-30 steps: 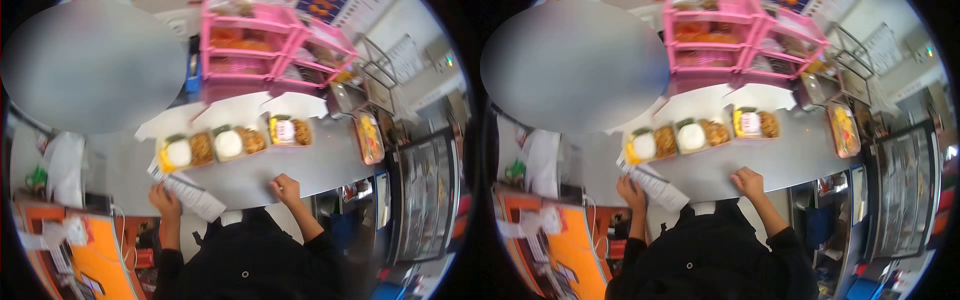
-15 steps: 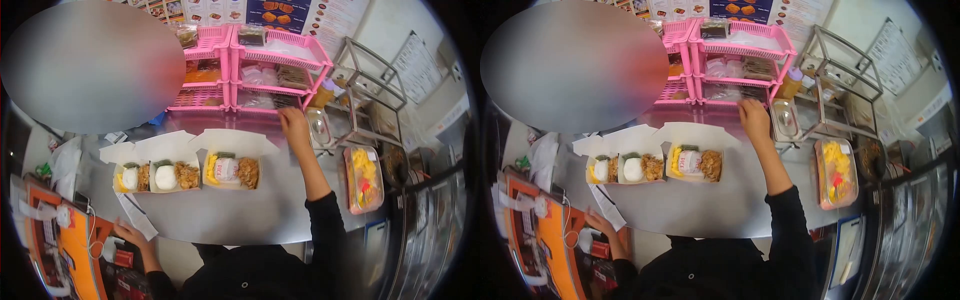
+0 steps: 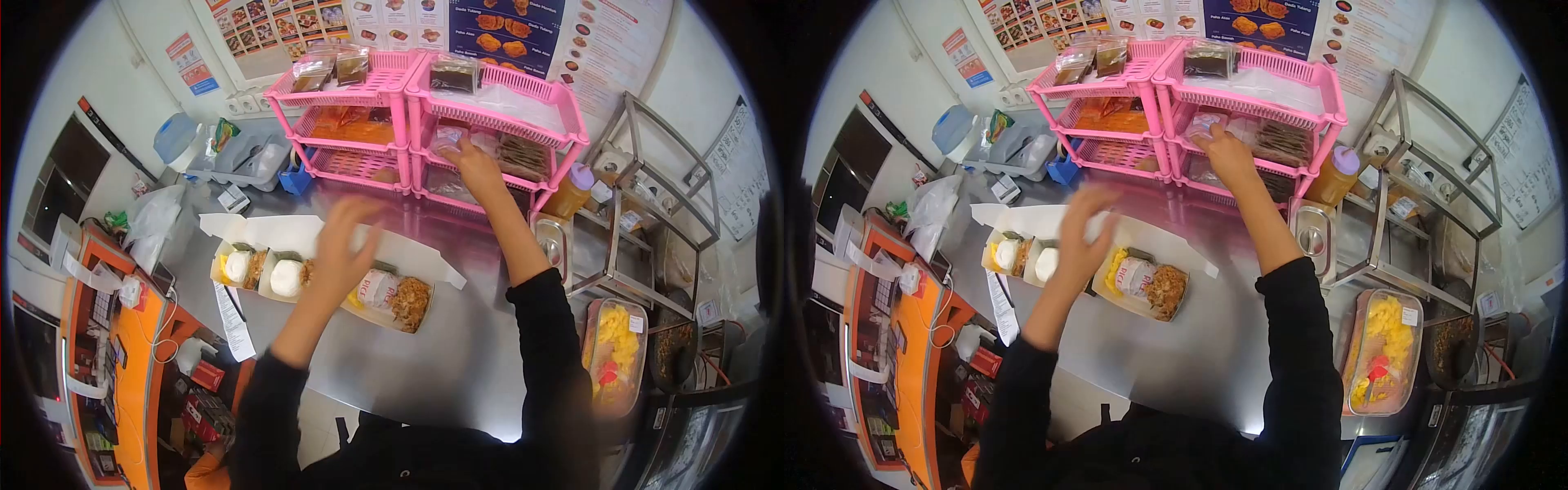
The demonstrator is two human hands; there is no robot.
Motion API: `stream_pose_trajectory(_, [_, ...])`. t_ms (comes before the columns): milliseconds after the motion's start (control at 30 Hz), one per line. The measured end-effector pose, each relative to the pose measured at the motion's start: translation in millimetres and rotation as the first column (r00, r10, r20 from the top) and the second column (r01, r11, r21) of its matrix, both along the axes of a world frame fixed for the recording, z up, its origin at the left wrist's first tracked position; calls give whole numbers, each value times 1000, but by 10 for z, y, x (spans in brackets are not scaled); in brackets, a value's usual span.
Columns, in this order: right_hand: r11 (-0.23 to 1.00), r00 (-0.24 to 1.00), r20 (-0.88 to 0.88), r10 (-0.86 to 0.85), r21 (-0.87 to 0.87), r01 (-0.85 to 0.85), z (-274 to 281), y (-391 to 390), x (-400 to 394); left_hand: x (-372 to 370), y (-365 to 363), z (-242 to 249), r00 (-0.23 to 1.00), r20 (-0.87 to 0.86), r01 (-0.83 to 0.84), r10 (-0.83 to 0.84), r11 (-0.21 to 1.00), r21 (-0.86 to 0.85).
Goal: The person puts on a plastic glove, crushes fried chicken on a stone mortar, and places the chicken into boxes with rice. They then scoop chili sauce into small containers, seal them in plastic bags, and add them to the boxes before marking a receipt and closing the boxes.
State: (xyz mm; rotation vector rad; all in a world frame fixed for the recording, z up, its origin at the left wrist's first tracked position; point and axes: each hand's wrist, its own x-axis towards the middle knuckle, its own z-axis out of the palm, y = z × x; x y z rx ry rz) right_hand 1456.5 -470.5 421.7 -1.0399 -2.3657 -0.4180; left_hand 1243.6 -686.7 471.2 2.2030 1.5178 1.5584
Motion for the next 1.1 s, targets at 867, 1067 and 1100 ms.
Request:
stream_pose_trajectory(867, [759,-487,-586,-648,-549,-350,-1055,-2651,1023,390,-541,-909,469,810,876,-352,74,-476])
stream_pose_trajectory(1067, [809,-531,-610,-588,-467,-358,-1214,-2295,1125,286,-1059,-1173,453,876,878,-165,-87,-471])
stream_pose_trajectory(1100, [809,-520,-620,-587,-472,-350,-1214,-2341,1109,232,-1078,-1202,455,878,879,-149,-83,-469])
